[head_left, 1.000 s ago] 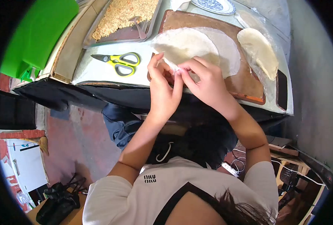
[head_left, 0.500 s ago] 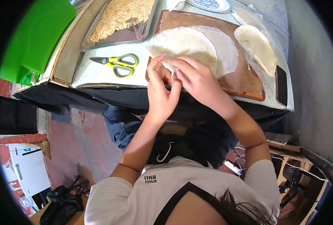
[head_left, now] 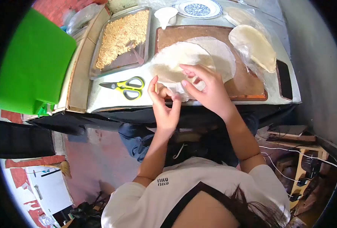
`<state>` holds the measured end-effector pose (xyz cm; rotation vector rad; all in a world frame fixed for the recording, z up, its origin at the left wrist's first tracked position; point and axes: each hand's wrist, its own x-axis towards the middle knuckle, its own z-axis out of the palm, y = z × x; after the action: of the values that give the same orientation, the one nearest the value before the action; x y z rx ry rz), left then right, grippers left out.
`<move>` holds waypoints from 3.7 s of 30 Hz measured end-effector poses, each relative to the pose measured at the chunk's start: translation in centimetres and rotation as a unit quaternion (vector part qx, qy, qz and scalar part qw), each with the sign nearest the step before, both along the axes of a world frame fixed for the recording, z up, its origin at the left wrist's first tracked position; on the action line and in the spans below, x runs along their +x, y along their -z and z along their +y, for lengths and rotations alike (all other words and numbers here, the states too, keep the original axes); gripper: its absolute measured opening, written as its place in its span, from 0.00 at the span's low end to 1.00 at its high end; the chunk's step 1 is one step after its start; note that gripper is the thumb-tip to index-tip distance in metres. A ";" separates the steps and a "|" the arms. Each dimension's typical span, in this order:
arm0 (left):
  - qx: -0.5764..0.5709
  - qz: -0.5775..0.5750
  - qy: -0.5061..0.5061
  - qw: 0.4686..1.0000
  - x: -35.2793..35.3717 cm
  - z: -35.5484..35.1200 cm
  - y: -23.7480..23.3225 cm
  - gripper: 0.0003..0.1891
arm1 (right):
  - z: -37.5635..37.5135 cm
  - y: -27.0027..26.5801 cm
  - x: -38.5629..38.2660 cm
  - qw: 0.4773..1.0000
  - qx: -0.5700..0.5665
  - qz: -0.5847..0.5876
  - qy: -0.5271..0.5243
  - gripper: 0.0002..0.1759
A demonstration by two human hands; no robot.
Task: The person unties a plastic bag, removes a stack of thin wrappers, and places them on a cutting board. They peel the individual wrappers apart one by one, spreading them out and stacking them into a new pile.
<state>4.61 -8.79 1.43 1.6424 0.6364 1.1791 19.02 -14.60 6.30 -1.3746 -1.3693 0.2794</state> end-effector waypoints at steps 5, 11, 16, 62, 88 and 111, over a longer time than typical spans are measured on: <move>-0.009 -0.016 0.064 0.998 0.2 0.9 -0.9 0.42 | 0.5 0.6 -1.0 1.000 -0.002 -0.006 -0.017 0.18; -0.010 0.069 0.109 0.992 -1.5 2.1 -0.8 0.45 | 0.8 2.7 -0.9 0.989 -0.074 0.120 0.034 0.07; -0.048 0.036 0.128 0.990 -1.5 2.3 -0.6 0.45 | 1.1 2.2 -2.1 0.996 0.016 0.075 0.037 0.11; 0.165 0.238 -0.054 0.956 -0.5 3.9 -2.0 0.11 | 1.9 2.1 -1.2 0.995 -0.011 0.092 0.035 0.05; 0.222 0.168 -0.025 0.960 -1.2 4.5 -1.3 0.07 | 2.8 4.3 1.1 0.983 -0.049 0.168 0.050 0.06; 0.238 0.176 -0.005 0.955 0.0 5.0 -2.2 0.08 | 1.6 2.6 1.2 0.994 -0.042 0.061 0.082 0.11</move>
<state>4.60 -3.79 3.65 2.2954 0.6072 1.1100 20.22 -12.96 3.75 -1.5048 -1.1489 0.3085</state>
